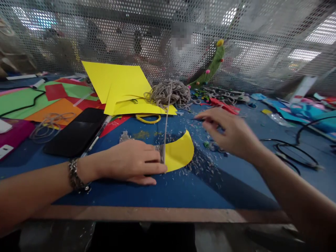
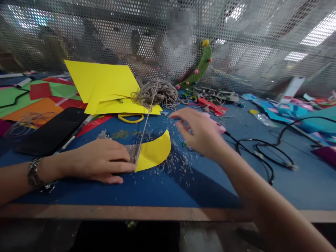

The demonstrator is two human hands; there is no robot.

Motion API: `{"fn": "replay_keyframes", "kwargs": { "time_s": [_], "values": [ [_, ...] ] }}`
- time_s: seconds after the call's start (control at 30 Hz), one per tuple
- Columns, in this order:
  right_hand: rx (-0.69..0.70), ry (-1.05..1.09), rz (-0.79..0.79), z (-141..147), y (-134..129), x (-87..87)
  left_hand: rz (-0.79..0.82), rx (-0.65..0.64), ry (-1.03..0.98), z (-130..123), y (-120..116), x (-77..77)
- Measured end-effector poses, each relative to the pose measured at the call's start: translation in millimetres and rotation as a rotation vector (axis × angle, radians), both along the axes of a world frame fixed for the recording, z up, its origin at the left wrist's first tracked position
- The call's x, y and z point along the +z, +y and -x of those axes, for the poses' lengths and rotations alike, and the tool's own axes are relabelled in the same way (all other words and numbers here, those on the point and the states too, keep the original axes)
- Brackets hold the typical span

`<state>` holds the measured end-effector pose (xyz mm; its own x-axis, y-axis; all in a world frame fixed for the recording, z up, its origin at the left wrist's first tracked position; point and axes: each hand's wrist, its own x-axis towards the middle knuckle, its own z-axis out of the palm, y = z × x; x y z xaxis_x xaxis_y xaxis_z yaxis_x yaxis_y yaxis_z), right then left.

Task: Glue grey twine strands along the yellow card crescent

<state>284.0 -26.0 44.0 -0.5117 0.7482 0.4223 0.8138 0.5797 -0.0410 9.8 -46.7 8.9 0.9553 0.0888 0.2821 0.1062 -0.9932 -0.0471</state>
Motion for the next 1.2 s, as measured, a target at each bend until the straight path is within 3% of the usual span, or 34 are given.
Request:
{"fn": "replay_keyframes", "kwargs": {
  "time_s": [0.07,0.17,0.33,0.63,0.87,1.2],
  "values": [
    [0.282,-0.054,0.133,24.6,-4.0,-0.8,-0.028,-0.033,0.013,-1.0,-2.8,1.3],
    [0.433,-0.113,0.258,43.7,2.5,-9.3,-0.016,-0.044,0.023,-0.6,-6.2,2.4],
    [0.4,-0.174,0.286,44.9,18.8,-21.3,-0.002,-0.041,0.027,3.8,-8.6,0.0],
    [0.459,-0.125,0.312,27.9,27.6,-23.1,0.027,-0.039,0.021,-0.2,-7.3,-3.9],
    [0.486,-0.062,0.2,29.4,34.7,-32.9,0.074,0.03,0.029,-2.9,-14.0,-2.3],
    [0.425,0.033,0.134,43.8,31.1,-40.9,0.043,0.031,0.012,-5.7,-13.9,-3.7]
  ]
}}
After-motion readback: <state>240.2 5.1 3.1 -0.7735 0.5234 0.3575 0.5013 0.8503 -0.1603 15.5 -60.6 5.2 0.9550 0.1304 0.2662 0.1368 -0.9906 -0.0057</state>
